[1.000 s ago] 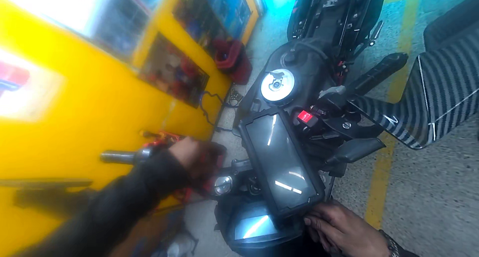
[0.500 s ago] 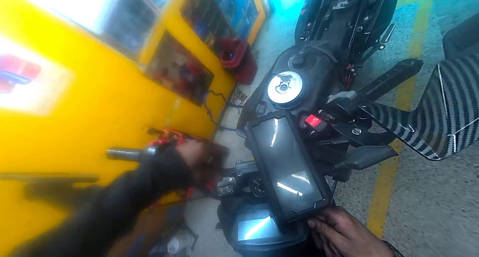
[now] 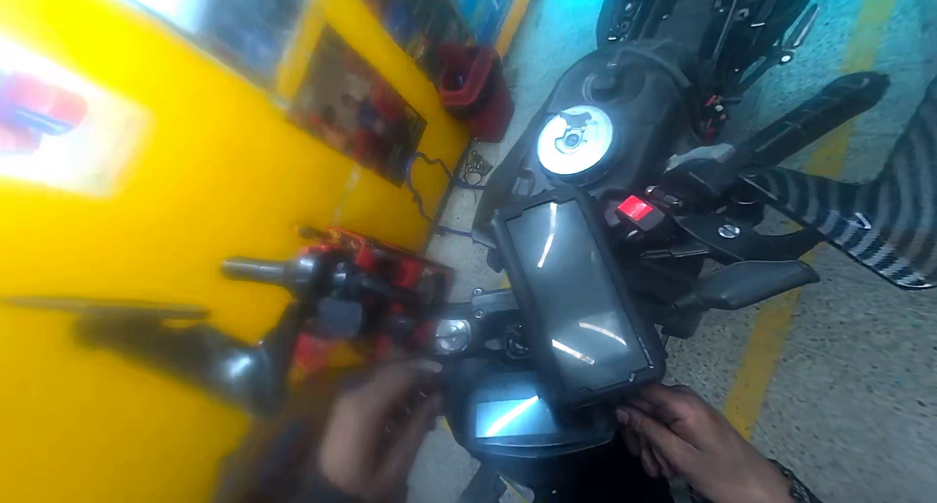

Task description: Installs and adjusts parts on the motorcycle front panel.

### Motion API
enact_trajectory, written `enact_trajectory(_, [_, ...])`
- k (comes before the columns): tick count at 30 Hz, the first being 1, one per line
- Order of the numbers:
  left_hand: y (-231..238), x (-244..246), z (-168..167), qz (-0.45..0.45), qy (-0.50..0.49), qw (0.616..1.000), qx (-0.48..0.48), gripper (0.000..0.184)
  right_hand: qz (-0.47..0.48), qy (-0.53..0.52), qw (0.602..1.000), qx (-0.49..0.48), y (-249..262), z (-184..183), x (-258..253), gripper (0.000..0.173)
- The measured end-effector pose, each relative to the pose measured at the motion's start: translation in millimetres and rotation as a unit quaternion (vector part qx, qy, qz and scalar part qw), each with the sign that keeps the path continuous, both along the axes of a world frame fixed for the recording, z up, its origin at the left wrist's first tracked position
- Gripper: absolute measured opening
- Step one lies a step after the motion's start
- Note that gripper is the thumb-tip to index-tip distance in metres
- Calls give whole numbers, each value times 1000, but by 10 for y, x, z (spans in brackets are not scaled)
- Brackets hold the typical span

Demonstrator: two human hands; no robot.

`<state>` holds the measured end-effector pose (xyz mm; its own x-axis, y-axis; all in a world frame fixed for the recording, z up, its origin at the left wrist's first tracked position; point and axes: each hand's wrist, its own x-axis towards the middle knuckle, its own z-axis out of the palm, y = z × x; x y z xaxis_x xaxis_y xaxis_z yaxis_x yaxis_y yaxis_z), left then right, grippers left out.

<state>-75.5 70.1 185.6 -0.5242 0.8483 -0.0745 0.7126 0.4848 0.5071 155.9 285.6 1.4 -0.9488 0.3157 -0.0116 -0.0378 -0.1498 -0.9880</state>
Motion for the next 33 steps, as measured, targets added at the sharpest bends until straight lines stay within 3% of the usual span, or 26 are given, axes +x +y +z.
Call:
enact_trajectory(3, [-282,282,-455,146,-258,949,106,22,16,-29,999,31,0,50,-20,28])
enact_trajectory(6, [-385,417,-786,191,-364,879,243,19,35,-89,994,53,23,205,-29,31])
enact_trajectory(9, [-413,425,-862,191,-327,894,237,18,36,-120,991,45,21,339,-70,30])
enact_trajectory(13, [-421,342,-982,130,-292,918,234,13,-30,-109,994,-11,-129,284,3,27])
enact_trajectory(17, [-417,246,-916,96,-289,933,194,19,-90,-84,990,-71,-263,208,7,25])
enact_trajectory(22, [-411,188,-988,53,-214,950,221,19,-127,-113,985,-8,-329,275,-35,24])
enact_trajectory(27, [-454,92,-1167,-26,-46,965,256,24,-102,-170,979,40,-281,472,-57,27])
enact_trajectory(33, [-434,-27,-1038,-67,27,979,191,27,-138,-124,981,54,-328,400,-65,26])
